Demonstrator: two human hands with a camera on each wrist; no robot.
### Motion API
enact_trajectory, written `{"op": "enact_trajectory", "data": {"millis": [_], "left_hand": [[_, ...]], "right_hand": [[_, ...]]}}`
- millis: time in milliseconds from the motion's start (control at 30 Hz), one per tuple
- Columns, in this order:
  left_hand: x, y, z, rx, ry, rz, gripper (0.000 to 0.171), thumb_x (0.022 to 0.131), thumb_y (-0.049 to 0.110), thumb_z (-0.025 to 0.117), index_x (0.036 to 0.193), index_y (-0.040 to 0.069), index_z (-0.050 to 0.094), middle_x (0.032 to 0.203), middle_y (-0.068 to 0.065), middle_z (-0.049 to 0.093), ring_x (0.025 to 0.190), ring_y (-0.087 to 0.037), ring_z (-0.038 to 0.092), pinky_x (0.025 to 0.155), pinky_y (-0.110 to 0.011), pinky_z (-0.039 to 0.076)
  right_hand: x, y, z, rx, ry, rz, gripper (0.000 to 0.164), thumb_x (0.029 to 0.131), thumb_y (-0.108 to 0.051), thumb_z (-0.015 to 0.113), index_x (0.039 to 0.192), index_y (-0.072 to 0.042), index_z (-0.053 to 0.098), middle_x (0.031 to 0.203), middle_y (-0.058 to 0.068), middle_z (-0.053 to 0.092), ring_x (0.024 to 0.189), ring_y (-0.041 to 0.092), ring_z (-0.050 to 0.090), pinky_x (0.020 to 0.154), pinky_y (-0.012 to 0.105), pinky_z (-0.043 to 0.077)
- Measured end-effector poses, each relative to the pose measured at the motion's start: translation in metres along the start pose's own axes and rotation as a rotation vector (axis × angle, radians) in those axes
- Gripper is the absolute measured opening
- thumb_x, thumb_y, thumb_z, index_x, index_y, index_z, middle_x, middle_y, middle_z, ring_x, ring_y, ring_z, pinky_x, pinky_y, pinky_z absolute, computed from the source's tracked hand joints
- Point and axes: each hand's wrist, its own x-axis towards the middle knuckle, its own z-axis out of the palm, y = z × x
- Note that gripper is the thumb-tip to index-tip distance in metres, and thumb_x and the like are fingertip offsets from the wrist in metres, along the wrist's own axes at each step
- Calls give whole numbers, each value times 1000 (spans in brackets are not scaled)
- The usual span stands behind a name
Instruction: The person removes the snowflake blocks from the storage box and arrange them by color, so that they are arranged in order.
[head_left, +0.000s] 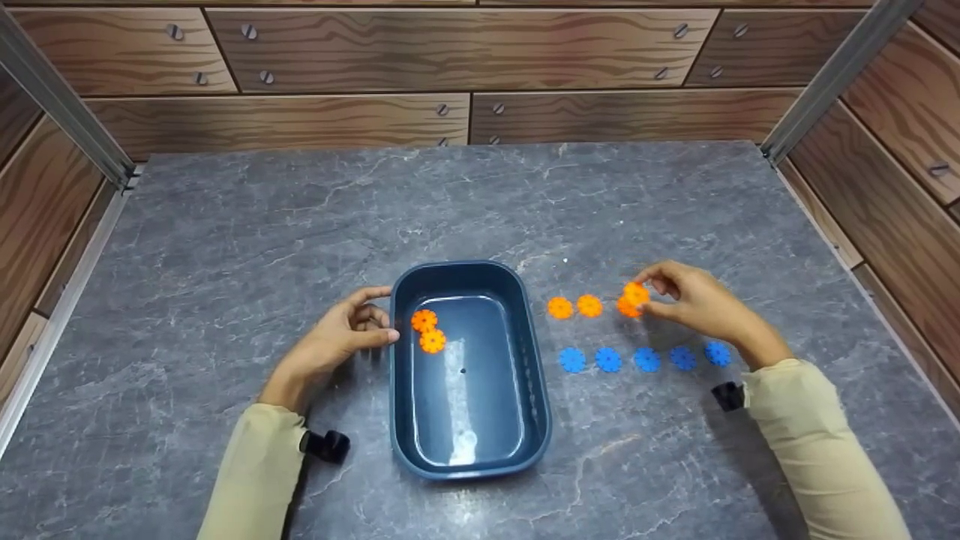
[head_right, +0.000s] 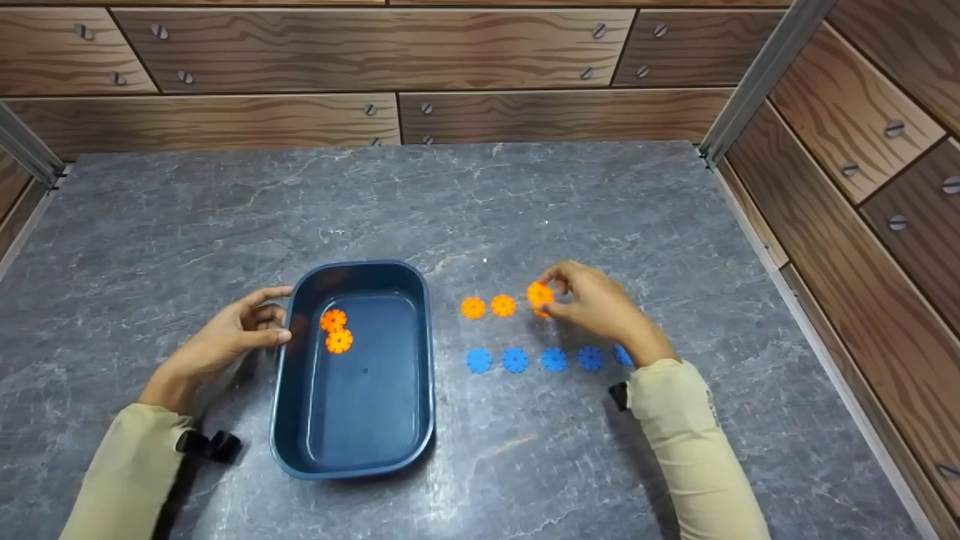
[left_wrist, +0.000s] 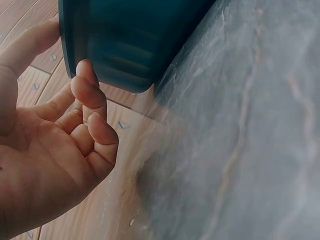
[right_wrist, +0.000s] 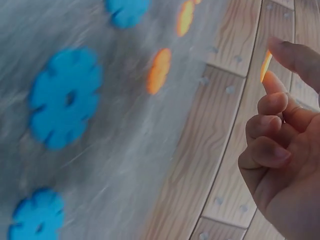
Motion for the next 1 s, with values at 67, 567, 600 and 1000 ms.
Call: {"op": "enact_trajectory", "data": {"millis": [67,567,600,1000], "left_hand": [[0,0,0,-1,3,-3,68,84,6,71,143,3,37,91,0,54,79,-10,53,72,-22,46],[0,-1,0,7,-14,23,68,85,6,70,143,0,35,90,1,55,79,-9,54,73,-21,46],[1,-1,0,6,-18,28,68,85,6,70,143,0,34,90,1,55,79,-9,55,74,-20,47],[0,0,-1,4,-27,37,67,86,4,68,143,-2,34,89,1,55,79,-8,55,73,-20,47]], "right_hand": [[-1,7,-1,-1,1,19,29,89,-10,68,116,-2,61,89,9,49,77,17,40,64,24,34],[-8,41,-9,-63,-13,130,33,91,-22,67,117,-3,60,91,7,51,79,19,44,68,28,38],[-9,43,-9,-63,-18,136,33,91,-23,67,117,-3,60,92,7,52,79,19,45,68,28,39],[-12,58,-7,-72,-48,174,33,89,-19,68,115,0,60,88,8,53,75,18,47,66,30,39]]}}
